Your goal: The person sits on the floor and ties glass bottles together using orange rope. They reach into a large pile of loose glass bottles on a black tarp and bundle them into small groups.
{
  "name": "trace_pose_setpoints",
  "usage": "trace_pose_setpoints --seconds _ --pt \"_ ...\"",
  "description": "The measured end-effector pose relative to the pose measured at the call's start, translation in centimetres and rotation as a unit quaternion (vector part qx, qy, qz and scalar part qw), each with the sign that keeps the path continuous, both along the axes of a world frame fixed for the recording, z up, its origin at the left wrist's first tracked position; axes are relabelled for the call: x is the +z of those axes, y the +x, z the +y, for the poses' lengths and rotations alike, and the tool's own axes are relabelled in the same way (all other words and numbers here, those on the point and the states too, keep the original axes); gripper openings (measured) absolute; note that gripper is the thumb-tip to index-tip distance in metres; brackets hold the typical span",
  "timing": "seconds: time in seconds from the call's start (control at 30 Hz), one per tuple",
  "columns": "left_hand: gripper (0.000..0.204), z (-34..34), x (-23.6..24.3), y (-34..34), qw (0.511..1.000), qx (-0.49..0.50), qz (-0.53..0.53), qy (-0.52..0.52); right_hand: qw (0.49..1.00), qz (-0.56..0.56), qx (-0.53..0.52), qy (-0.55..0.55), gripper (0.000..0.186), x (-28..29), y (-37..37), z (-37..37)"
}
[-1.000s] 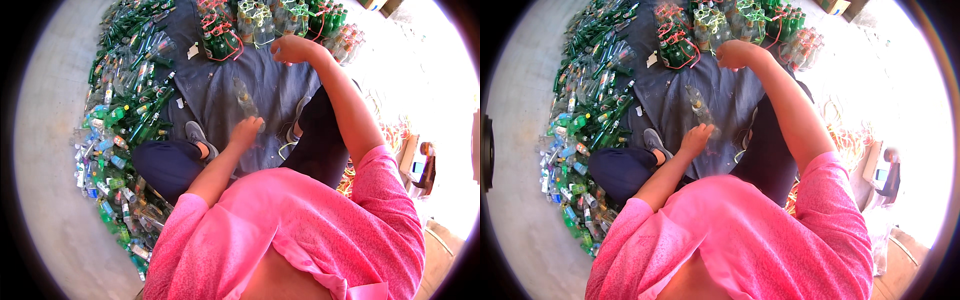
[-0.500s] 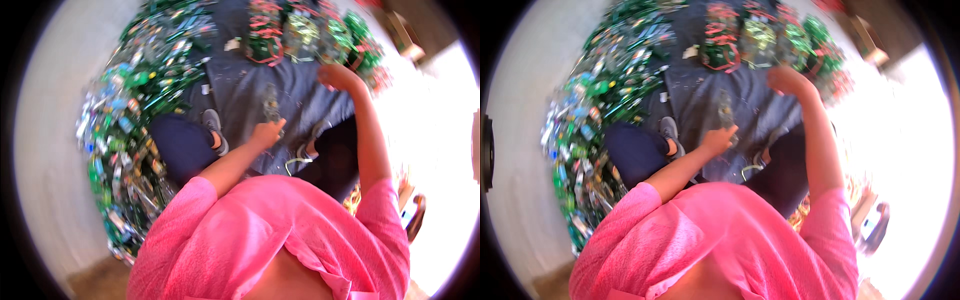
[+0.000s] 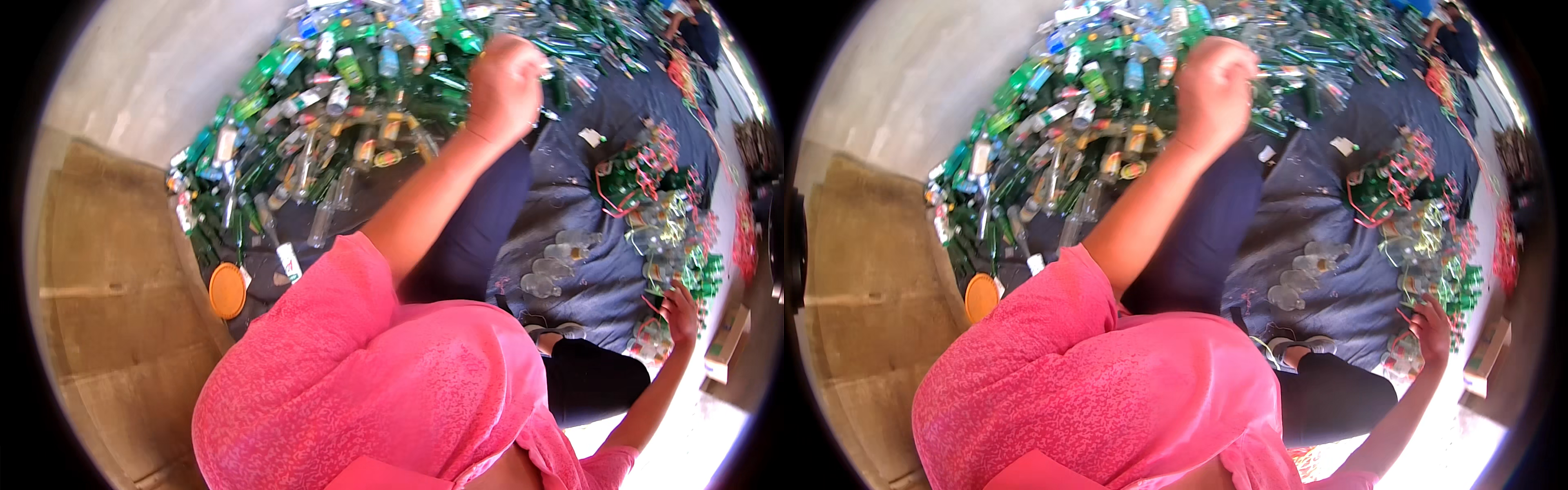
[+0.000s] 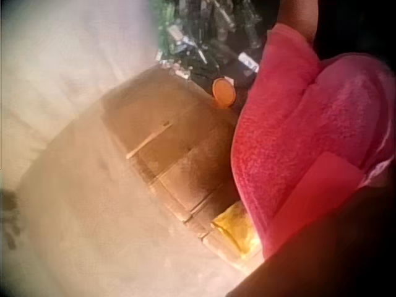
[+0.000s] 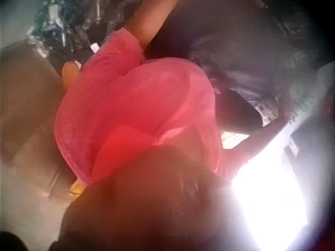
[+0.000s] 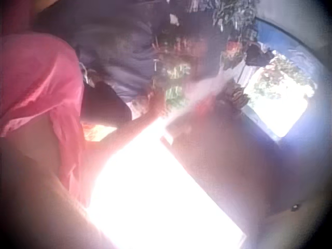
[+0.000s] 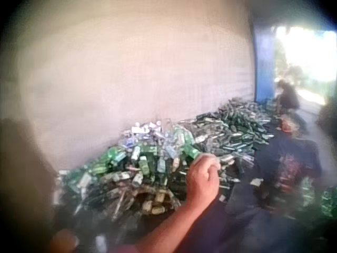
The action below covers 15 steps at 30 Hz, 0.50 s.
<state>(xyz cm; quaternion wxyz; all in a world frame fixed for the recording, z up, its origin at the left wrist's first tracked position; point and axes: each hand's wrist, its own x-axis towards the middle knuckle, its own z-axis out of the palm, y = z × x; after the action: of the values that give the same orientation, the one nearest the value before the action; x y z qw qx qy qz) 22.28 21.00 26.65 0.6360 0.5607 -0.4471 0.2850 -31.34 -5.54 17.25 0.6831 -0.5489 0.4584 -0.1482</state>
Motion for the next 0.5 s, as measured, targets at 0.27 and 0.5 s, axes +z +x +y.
trace_pose_setpoints --seconds 0.27,0.5 --pt "0.020 21.3 -33.6 15.0 0.804 0.179 0.373 0.426 0.991 0.121 -0.046 0.046 0.017 -9.8 -8.3 -5.6" --pt "0.014 42.0 -54.0 5.0 0.424 0.175 0.687 0.563 0.967 0.250 -0.044 0.023 0.020 -7.4 -5.5 -1.6"
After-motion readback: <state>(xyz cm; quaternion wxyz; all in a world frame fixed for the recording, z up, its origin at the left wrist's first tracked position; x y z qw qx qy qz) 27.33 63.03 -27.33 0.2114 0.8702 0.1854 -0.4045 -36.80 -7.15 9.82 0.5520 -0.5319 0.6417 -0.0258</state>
